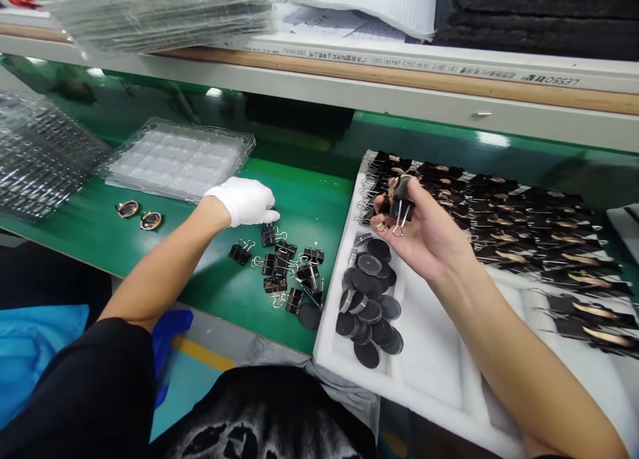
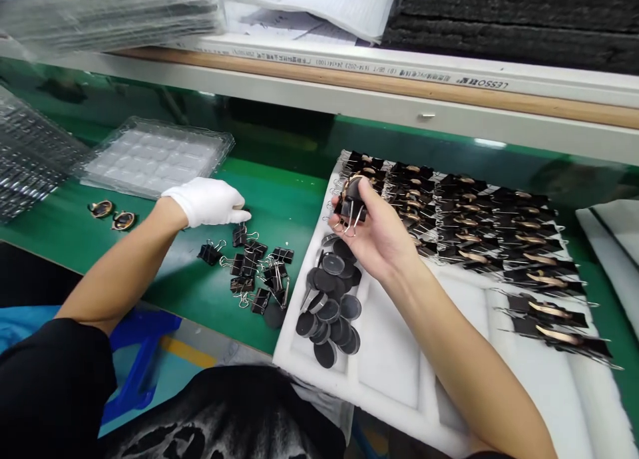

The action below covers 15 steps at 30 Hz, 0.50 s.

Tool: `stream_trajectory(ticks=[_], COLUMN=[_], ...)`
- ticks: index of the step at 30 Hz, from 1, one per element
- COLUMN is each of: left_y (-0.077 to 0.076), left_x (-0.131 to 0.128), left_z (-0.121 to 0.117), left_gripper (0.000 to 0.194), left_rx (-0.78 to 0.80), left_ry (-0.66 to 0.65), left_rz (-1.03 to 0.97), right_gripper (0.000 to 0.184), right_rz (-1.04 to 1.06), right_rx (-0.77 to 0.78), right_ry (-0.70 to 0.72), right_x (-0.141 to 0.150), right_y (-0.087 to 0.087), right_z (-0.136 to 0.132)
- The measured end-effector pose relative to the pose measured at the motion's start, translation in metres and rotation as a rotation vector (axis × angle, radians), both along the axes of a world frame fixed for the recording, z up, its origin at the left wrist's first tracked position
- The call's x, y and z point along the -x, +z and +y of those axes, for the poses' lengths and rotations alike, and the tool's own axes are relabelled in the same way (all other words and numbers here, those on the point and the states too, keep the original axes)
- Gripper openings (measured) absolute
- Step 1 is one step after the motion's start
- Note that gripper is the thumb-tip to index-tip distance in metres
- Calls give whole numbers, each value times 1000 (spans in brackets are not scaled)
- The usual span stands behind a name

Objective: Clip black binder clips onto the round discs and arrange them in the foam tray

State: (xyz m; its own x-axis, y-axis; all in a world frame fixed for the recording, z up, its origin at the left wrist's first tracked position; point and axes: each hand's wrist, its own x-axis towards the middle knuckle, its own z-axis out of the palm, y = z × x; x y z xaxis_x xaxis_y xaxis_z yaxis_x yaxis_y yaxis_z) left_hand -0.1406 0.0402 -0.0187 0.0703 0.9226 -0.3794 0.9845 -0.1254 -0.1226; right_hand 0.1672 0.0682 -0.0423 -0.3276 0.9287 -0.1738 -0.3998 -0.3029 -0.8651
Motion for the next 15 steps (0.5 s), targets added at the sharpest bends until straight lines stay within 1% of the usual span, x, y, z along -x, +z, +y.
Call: stream_trajectory(ticks=[2,5,7,10,12,15], left_y=[1,12,22,32,33,29], left_x=[2,3,-5,-32,-53,-78], left_z=[3,3,-1,-8,-11,-10], left_gripper=[40,38,43,47,47,49], left_rx=[-76,-261,-395,-541,-580,-559], left_ry=[-12,11,-10,-69,-114,-142], left_rz=[1,-56,-231,-633,-812,-944], right_gripper=[25,24,27,31,30,29], right_rz=[-24,-61,-78,-98,-86,-83], right_rx=[11,25,9,-63,-138,-264], right_ry=[73,157,223,350,398,388], right_x=[2,3,4,5,5,4], right_y=[1,3,5,7,9,12], right_z=[-4,-9,-13,-19,-22,-24])
